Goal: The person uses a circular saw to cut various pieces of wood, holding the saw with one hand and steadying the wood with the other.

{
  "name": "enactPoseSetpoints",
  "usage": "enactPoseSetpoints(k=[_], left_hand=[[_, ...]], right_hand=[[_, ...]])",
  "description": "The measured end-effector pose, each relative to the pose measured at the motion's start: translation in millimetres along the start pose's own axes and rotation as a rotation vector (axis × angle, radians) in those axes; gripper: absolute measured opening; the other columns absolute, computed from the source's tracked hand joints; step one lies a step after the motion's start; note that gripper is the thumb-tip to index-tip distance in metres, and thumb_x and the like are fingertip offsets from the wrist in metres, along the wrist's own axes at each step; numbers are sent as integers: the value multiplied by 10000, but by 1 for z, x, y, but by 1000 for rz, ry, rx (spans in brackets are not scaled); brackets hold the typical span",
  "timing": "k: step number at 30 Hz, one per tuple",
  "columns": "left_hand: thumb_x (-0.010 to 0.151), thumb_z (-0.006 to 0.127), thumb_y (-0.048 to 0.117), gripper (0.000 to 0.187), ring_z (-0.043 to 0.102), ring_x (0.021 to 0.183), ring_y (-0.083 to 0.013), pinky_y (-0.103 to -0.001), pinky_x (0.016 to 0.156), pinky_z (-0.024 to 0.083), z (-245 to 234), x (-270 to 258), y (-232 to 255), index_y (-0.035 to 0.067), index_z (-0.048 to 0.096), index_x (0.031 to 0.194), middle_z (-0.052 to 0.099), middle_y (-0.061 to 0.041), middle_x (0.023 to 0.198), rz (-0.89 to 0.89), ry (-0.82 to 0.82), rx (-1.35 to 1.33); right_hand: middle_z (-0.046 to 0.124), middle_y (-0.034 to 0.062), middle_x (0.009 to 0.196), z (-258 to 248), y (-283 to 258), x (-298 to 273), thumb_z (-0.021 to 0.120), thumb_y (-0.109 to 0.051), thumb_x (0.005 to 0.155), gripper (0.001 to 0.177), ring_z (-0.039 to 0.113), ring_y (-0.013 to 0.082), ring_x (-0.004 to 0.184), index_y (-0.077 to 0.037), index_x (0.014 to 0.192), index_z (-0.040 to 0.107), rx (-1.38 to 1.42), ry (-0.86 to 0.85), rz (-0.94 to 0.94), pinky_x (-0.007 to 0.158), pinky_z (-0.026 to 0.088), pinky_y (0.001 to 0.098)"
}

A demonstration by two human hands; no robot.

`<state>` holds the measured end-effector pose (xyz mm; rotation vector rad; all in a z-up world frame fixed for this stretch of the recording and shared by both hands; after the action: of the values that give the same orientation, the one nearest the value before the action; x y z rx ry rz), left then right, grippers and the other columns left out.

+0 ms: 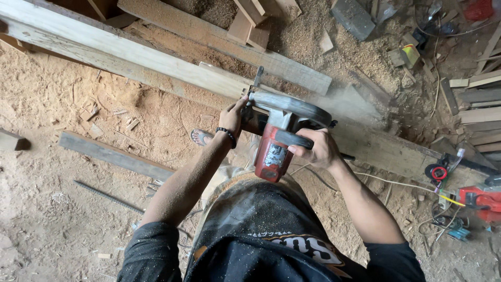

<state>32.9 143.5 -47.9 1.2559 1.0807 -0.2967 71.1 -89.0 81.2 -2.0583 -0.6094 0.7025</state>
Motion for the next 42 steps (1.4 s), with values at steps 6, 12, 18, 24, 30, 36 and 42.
enactPoseSetpoints(k=[6,12,18,24,30,36,42], left_hand=[[729,831,610,617,626,1251,-317,-392,1066,493,-16,-4,10,149,779,1135,698,-185,1231,-22,21,-49],[738,793,676,665,575,1316,-357,-432,1114,457,-37,-5,20,171,767,1170,673,-199,1297,-39,-4,31],[739,758,720,709,562,1329,-372,-443,1127,445,-48,7,21,186,755,1205,665,-199,1320,-33,-30,78],[755,742,710,695,558,1341,-369,-443,1133,440,-59,-11,46,181,751,1208,663,-193,1337,-55,-33,73],[753,736,709,704,535,1365,-370,-439,1150,427,-72,2,44,208,736,1247,643,-192,1373,-70,-47,87],[768,744,658,675,524,1377,-384,-441,1160,420,-85,-3,57,187,732,1252,630,-221,1388,-86,-52,64],[770,755,664,666,538,1358,-403,-448,1141,431,-93,23,43,195,738,1243,644,-229,1361,-72,-58,48]], right_hand=[[560,111,600,9,-14,10,743,-585,779,429,565,187,552,-159,808,710,-13,6,-11,528,432,311],[547,96,590,18,-15,20,749,-596,763,428,559,177,545,-172,788,706,-16,7,-9,522,426,305],[570,73,572,25,-30,29,750,-585,772,413,560,162,531,-175,770,703,-3,28,-4,511,420,290],[574,74,582,33,-32,37,751,-603,756,418,563,176,529,-188,774,707,-15,25,5,504,422,296],[568,95,594,39,-40,44,750,-597,755,420,561,208,532,-181,774,704,-28,28,15,516,428,318],[553,98,599,48,-43,47,759,-599,744,433,564,219,542,-173,784,695,-46,34,26,523,432,326],[579,81,620,55,-48,55,772,-582,744,407,601,232,561,-185,794,701,-45,21,27,542,458,323]])
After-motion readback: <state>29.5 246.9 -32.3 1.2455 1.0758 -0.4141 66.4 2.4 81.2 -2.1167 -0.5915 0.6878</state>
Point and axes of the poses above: each hand's wrist, its own x-axis towards the middle knuckle, its own z-axis out of the palm, y = z × x, the point moved 6 cm from there along x, towards the middle knuckle
